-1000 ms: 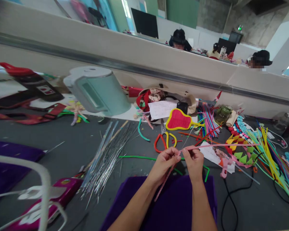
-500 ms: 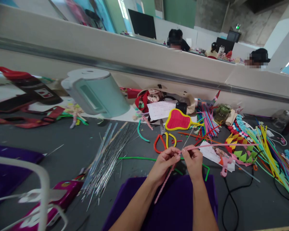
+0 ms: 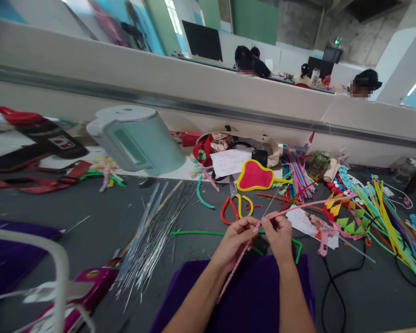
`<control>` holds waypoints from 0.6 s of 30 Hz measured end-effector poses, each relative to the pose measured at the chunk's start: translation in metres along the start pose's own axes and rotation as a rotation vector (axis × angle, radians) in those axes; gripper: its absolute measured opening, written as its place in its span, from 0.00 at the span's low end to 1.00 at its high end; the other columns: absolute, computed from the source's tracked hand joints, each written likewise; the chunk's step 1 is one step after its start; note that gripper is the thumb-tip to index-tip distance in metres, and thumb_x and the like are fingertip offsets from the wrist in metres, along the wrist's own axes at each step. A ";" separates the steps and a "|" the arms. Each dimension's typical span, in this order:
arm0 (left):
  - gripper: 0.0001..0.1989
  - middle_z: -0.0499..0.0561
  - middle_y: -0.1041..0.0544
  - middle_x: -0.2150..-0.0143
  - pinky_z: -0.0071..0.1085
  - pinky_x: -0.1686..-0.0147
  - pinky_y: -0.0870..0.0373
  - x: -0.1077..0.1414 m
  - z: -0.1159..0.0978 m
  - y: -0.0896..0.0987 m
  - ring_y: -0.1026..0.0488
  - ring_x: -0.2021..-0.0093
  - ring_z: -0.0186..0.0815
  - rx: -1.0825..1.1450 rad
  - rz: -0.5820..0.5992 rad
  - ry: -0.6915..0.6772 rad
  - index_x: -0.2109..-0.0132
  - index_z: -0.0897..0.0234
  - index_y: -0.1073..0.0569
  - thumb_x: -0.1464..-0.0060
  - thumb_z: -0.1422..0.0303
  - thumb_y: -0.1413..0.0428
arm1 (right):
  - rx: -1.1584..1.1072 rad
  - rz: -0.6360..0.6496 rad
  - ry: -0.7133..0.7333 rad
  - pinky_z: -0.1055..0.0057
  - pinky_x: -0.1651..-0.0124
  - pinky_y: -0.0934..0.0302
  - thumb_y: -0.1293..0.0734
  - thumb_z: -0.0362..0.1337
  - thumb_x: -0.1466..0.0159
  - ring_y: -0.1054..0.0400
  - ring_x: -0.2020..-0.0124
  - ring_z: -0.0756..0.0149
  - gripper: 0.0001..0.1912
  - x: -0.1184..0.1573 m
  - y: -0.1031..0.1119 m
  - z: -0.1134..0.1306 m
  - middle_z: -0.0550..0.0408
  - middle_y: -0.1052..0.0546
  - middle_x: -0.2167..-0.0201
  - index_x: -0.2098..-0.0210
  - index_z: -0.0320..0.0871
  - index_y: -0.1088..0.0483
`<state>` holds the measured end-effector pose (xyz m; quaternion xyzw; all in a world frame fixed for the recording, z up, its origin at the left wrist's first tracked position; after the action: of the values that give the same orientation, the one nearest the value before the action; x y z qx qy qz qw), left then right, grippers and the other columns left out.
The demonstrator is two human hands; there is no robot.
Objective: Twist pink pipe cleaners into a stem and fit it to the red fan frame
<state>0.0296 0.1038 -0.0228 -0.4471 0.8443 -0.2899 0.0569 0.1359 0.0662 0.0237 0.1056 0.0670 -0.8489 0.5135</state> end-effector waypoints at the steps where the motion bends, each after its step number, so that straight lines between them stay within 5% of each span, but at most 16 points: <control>1: 0.12 0.41 0.34 0.81 0.19 0.85 0.47 0.000 0.000 0.001 0.42 0.85 0.22 -0.009 -0.007 -0.003 0.67 0.66 0.27 0.59 0.66 0.35 | 0.003 -0.001 -0.004 0.72 0.69 0.39 0.34 0.39 0.40 0.33 0.74 0.68 0.08 0.000 0.000 -0.001 0.56 0.26 0.76 0.73 0.41 0.30; 18: 0.13 0.41 0.37 0.84 0.21 0.83 0.52 0.003 -0.010 0.008 0.46 0.84 0.23 -0.094 -0.139 -0.102 0.72 0.67 0.29 0.61 0.64 0.34 | 0.042 -0.023 -0.048 0.72 0.70 0.39 0.32 0.41 0.42 0.35 0.75 0.69 0.10 0.000 0.002 -0.007 0.56 0.26 0.77 0.72 0.40 0.28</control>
<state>0.0185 0.1091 -0.0178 -0.5212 0.8198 -0.2300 0.0587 0.1380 0.0668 0.0169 0.0954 0.0380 -0.8582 0.5030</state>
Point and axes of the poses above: each hand's wrist, its own x-axis away from the middle knuckle, its own y-axis out of the back of the hand, z = x × y, the point moved 10 cm from there along -x, towards the middle knuckle
